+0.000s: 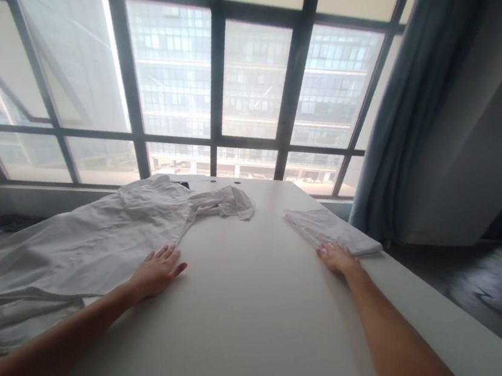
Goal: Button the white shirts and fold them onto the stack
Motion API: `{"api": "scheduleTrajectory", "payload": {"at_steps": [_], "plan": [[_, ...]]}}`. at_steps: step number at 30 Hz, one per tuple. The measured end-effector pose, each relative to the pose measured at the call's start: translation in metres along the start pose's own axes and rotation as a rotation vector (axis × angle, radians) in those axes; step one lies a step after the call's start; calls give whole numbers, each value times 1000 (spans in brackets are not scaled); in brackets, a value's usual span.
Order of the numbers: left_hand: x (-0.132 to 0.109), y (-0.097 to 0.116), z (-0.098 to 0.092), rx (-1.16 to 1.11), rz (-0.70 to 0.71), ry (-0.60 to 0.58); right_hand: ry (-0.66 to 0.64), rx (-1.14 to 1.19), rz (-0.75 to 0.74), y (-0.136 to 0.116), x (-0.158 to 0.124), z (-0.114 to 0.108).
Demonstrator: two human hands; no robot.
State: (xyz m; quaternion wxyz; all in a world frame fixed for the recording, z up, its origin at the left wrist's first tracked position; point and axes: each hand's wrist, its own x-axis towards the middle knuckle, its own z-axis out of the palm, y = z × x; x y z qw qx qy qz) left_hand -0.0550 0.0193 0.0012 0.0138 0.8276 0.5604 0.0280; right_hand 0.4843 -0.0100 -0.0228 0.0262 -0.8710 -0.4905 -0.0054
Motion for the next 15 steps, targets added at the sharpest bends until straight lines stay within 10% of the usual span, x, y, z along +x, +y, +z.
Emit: {"api": "scheduleTrajectory", "payload": {"at_steps": [15], "plan": [[3,-30,-34,72,-224,92,-3,89,10,-40,-10,-3]]}}
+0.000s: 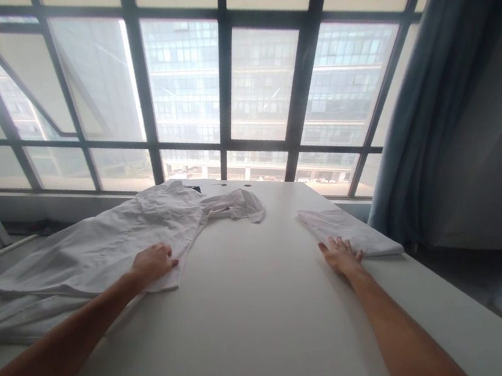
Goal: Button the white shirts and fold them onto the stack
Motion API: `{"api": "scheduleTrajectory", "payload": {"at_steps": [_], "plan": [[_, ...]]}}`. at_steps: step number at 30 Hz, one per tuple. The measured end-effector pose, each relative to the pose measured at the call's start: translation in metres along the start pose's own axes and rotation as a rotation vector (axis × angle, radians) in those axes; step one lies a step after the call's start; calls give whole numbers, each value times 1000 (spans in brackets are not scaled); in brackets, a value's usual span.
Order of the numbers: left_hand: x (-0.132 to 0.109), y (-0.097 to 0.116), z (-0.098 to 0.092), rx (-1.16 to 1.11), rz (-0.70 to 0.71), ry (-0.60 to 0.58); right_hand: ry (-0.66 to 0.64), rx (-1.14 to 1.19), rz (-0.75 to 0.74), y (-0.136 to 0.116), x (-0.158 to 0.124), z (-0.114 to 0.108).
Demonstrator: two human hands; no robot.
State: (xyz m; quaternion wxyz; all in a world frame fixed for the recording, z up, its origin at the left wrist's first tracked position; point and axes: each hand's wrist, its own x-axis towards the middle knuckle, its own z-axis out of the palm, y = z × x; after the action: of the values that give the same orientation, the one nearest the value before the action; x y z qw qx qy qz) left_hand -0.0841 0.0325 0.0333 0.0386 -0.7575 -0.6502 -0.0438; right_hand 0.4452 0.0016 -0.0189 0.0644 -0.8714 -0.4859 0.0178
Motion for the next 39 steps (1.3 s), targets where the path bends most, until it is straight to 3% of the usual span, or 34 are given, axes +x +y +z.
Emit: {"api": "scheduleTrajectory", "payload": {"at_steps": [11,19,23,25,27,30,34,39], "plan": [[-2,0,-16,-103,-115,-1,-18,-26,-18,-6,-7,-6],[12,-36,-16,-305,-134,24,-14,-66,-43,-2,-3,0],[10,-39,-23,-434,-151,212,-10,-90,-45,-1,-1,2],[5,-30,-31,-488,-151,299,-23,-103,-42,-1,-2,1],[-4,-17,-40,-552,-64,317,-16,-116,-33,-3,-2,0],[-24,-1,-57,-690,166,226,67,-142,-47,-8,-4,-1],[-57,2,-78,-868,504,-100,203,-171,-150,-21,-11,1],[-80,-6,-95,-1063,664,-322,256,-99,-362,-57,-26,3]]}}
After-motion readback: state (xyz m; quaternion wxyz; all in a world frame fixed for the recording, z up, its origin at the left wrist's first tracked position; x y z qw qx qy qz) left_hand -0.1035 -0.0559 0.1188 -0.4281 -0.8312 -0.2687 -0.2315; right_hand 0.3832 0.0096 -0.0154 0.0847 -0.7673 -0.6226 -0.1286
